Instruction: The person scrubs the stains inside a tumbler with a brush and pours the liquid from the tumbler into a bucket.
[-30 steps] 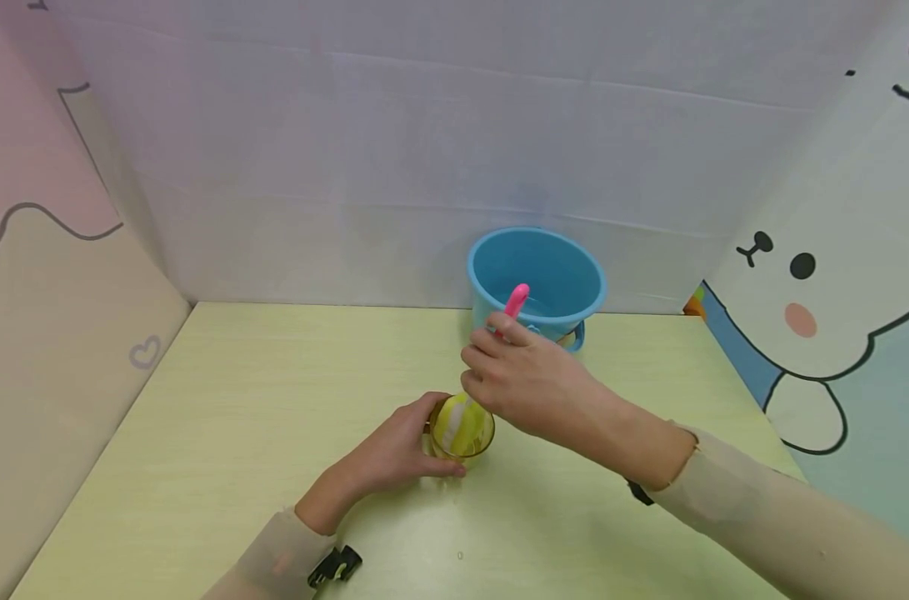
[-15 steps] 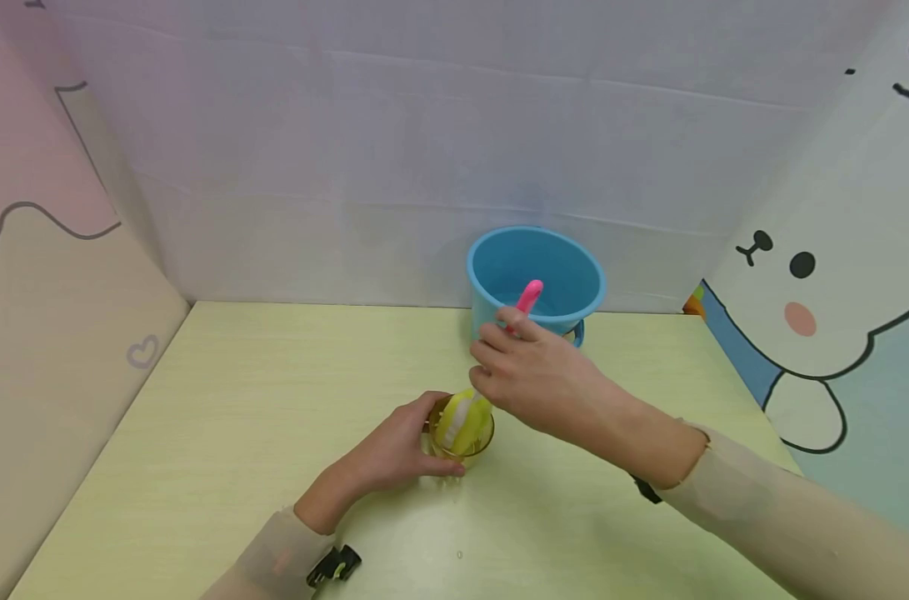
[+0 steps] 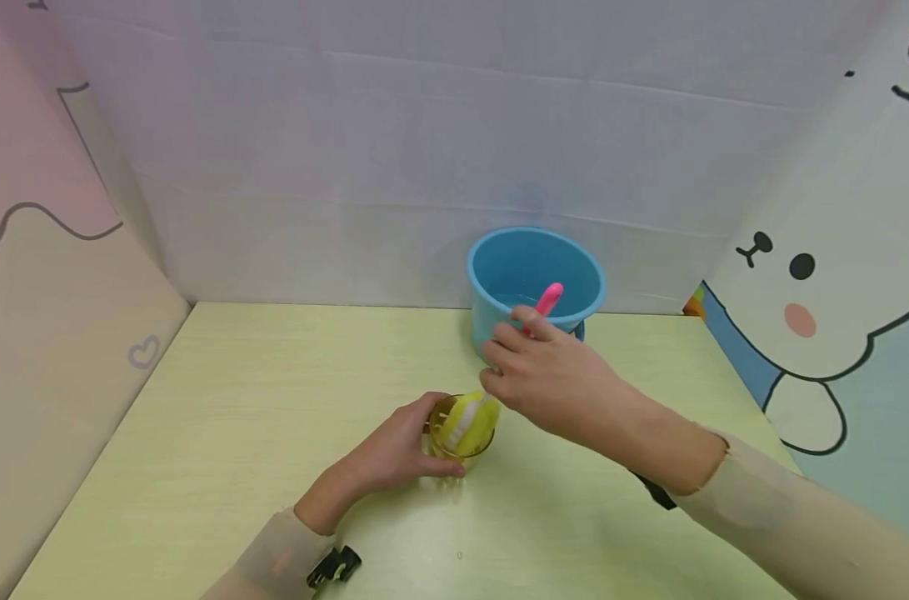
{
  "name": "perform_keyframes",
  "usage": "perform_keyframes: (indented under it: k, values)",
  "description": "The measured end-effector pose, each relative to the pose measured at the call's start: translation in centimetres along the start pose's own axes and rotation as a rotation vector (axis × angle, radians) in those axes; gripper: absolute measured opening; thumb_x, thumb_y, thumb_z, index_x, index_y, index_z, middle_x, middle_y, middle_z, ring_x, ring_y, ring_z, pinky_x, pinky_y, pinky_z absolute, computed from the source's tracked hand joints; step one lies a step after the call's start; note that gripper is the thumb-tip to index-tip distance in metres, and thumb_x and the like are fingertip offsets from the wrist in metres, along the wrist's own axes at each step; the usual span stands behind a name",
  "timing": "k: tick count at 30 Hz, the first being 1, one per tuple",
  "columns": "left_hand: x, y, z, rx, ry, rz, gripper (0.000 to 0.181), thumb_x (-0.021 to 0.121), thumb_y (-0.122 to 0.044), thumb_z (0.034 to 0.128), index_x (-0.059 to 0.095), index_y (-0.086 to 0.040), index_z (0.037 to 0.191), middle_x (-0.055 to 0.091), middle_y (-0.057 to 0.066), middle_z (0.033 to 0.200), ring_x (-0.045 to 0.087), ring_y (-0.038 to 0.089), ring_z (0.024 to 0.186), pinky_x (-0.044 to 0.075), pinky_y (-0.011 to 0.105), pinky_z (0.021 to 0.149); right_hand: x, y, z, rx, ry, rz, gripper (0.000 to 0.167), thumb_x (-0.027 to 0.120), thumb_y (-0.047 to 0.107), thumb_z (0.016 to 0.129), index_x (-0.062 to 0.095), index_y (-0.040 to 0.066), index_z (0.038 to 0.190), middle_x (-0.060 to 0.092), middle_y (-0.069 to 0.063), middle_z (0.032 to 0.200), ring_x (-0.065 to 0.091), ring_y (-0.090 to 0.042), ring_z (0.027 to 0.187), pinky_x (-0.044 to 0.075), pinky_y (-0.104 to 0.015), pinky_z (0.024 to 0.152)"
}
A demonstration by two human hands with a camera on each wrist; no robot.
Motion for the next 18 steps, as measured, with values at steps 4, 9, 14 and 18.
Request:
perform_keyframes:
  k: [4,9,14,18]
  values:
    - [0.02,0.08,-0.04,-0.008,-0.002,0.005,0.093,0.096,-0.04,0.0803,0.046,-0.009,0.153,0.061,0.004,0.14,0.061,0.02,0.123,0.051,0.044,0.106,-0.22,-0.07,-0.21,-0.001,-0.005,0.005,0.028,0.093,0.029,0.082,0.074,0.019,0.099,0.063,-0.005,0.095,0.055,-0.027,0.102,0.037,-0.049,0.104]
    - [-0.03,0.06,-0.09,-0.008,-0.009,0.001,0.093,0.096,-0.04,0.0794,0.047,-0.009,0.152,0.061,0.005,0.14,0.061,0.02,0.124,0.05,0.045,0.107,-0.67,-0.14,-0.48,-0.003,-0.006,0.021,0.03,0.095,0.03,0.081,0.075,0.021,0.102,0.062,-0.004,0.095,0.055,-0.027,0.101,0.037,-0.049,0.105]
    - [-0.04,0.05,-0.1,-0.006,-0.01,0.002,0.093,0.097,-0.04,0.0788,0.047,-0.01,0.151,0.062,0.003,0.139,0.061,0.018,0.123,0.05,0.044,0.106,-0.89,-0.17,-0.72,-0.002,0.008,0.051,0.038,0.097,0.032,0.078,0.076,0.022,0.108,0.063,-0.004,0.098,0.055,-0.028,0.105,0.037,-0.05,0.107]
    - [-0.03,0.05,-0.05,-0.007,-0.011,0.006,0.093,0.097,-0.039,0.0787,0.047,-0.009,0.151,0.062,0.004,0.139,0.061,0.018,0.122,0.051,0.044,0.106,-0.93,-0.18,-0.75,-0.006,0.013,0.063,0.041,0.097,0.032,0.078,0.076,0.023,0.112,0.064,-0.004,0.1,0.055,-0.028,0.106,0.037,-0.05,0.107]
Point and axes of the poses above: each hand's wrist, its own z-axis towards the middle knuckle, its own x-axis out of the palm, y = z × x, the point moved 3 cm from there along z, towards the middle knuckle
